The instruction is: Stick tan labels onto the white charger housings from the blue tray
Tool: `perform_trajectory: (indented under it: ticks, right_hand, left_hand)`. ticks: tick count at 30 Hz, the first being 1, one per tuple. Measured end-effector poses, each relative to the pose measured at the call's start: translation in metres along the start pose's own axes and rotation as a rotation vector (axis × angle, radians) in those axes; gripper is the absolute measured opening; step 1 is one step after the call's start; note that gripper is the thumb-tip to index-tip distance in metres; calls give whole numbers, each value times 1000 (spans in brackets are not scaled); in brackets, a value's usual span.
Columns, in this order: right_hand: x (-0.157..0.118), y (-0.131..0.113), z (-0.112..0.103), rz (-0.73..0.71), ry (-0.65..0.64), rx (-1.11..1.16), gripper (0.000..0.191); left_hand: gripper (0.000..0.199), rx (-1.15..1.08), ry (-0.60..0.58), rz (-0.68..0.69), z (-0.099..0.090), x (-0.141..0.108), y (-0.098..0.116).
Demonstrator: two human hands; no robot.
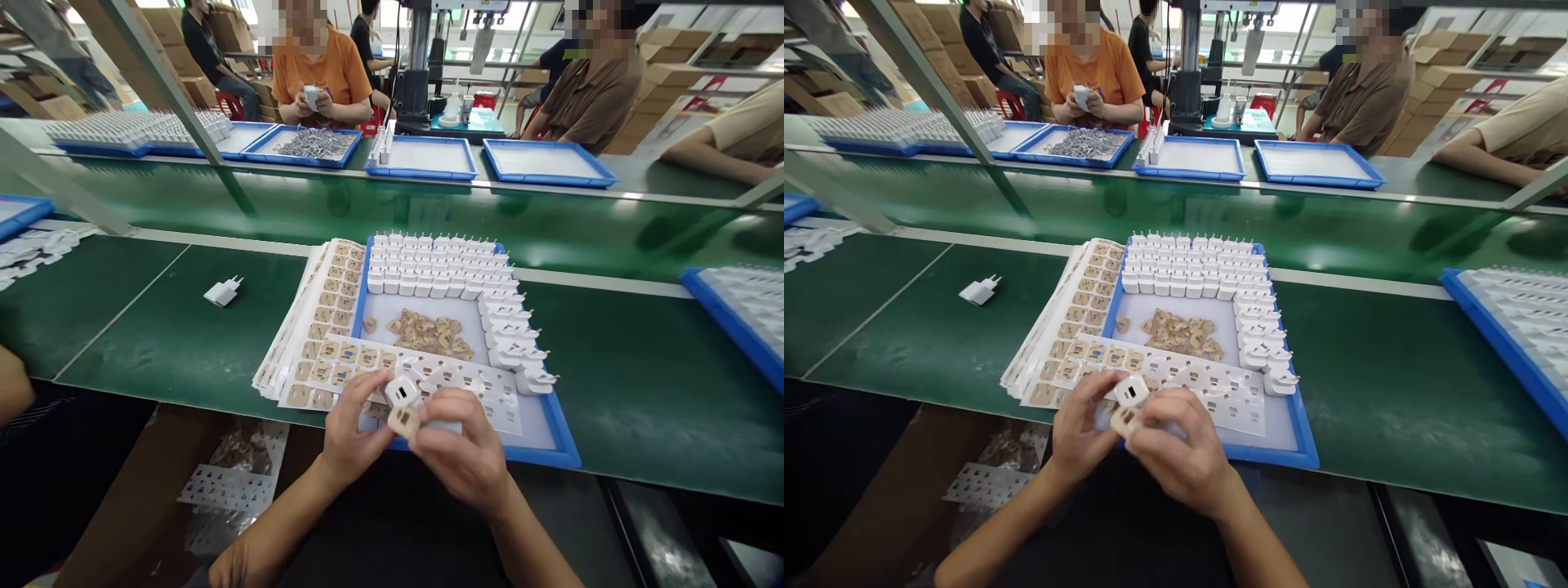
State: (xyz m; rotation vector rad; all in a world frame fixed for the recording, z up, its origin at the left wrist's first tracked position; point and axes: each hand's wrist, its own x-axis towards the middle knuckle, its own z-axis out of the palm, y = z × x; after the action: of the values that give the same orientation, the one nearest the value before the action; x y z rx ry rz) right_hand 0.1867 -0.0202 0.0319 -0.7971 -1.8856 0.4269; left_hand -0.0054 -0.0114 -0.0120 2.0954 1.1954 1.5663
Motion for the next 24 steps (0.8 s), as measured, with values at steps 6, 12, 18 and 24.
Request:
perform_trajectory:
  ticks: [6,12,18,24]
  right_hand:
    - [-12,32,-19,311,101,-151,14]
    - [-24,95,-28,320,9,-447,26]
    - [-23,87,-30,322,26,-409,23]
    - [5,34,-52,328,290,-75,17]
  left_hand:
    - [44,382,127,-150,-53,36,-54]
    - [52,645,90,-501,-123,81,-160]
    - [39,796,54,-595,-164,86,-213]
    - [54,885,122,-593,-171,68,-222]
